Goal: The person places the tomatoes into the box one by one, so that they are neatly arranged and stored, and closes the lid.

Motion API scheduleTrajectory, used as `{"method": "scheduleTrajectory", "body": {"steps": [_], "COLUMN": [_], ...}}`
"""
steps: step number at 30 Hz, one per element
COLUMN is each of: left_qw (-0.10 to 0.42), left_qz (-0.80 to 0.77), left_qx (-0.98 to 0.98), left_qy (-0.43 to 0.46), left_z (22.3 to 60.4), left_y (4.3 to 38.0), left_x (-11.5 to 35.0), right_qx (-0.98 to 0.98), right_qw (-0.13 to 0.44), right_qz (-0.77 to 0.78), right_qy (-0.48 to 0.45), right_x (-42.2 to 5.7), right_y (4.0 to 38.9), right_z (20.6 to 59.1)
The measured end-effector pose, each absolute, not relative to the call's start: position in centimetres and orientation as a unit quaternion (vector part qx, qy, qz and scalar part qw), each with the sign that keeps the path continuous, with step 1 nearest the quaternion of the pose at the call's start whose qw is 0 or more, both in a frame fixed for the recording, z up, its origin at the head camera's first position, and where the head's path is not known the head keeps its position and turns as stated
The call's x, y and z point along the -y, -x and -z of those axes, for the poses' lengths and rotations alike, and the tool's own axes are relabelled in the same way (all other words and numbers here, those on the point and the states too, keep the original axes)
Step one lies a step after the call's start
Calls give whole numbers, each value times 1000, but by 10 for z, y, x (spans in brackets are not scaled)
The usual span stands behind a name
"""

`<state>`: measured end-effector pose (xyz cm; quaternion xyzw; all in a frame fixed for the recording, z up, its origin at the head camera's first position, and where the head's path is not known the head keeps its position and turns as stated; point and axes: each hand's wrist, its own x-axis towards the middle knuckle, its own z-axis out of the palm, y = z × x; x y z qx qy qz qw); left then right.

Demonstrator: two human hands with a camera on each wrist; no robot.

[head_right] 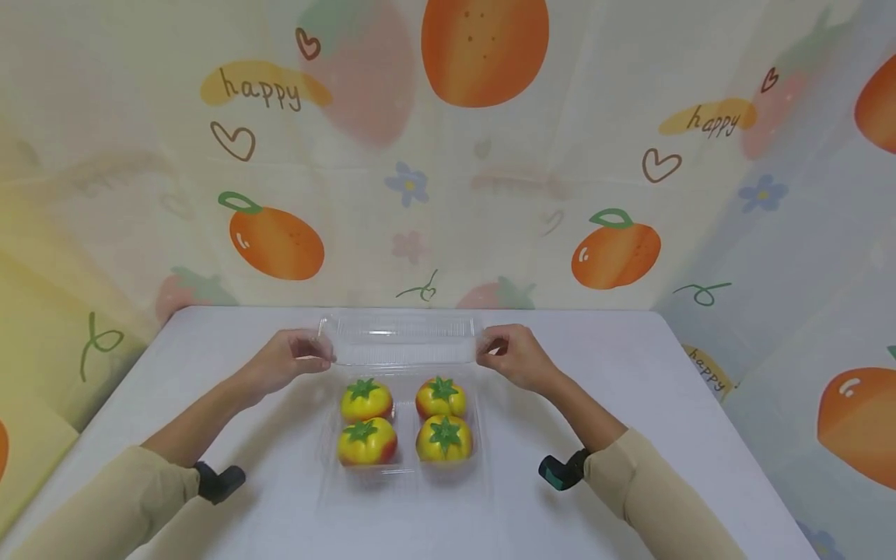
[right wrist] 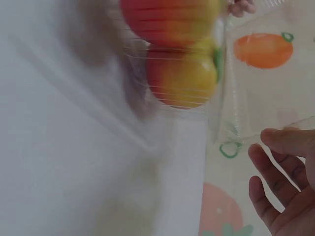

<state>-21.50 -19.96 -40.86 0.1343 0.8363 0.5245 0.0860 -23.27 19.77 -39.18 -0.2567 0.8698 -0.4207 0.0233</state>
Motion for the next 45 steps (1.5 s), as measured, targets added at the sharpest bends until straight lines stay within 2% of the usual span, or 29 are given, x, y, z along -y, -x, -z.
{"method": "scheduleTrajectory", "body": {"steps": [4,10,27,38,45], "left_qw": [88,89,87,87,83], "left_qz": [-512,-510,-507,-508,-474], "left_qx": [-845,-847,-842,-833,-846], "left_qy": [-123,-118,-161,-202,-231], "left_z": [409,407,403,407,408], "left_y": [212,209,195,189,179], "left_x": [198,197,200,202,208], "right_qx": [-868,-867,-858,-870,-875], "right_qw": [43,32,23,-6,16], "right_qz": [422,409,395,344,314], "right_qy": [259,283,326,353,367], "right_x": [-199,-200,-205,-205,-209], "right_y": [228,223,206,195,182], "right_z": [394,394,396,397,399]}}
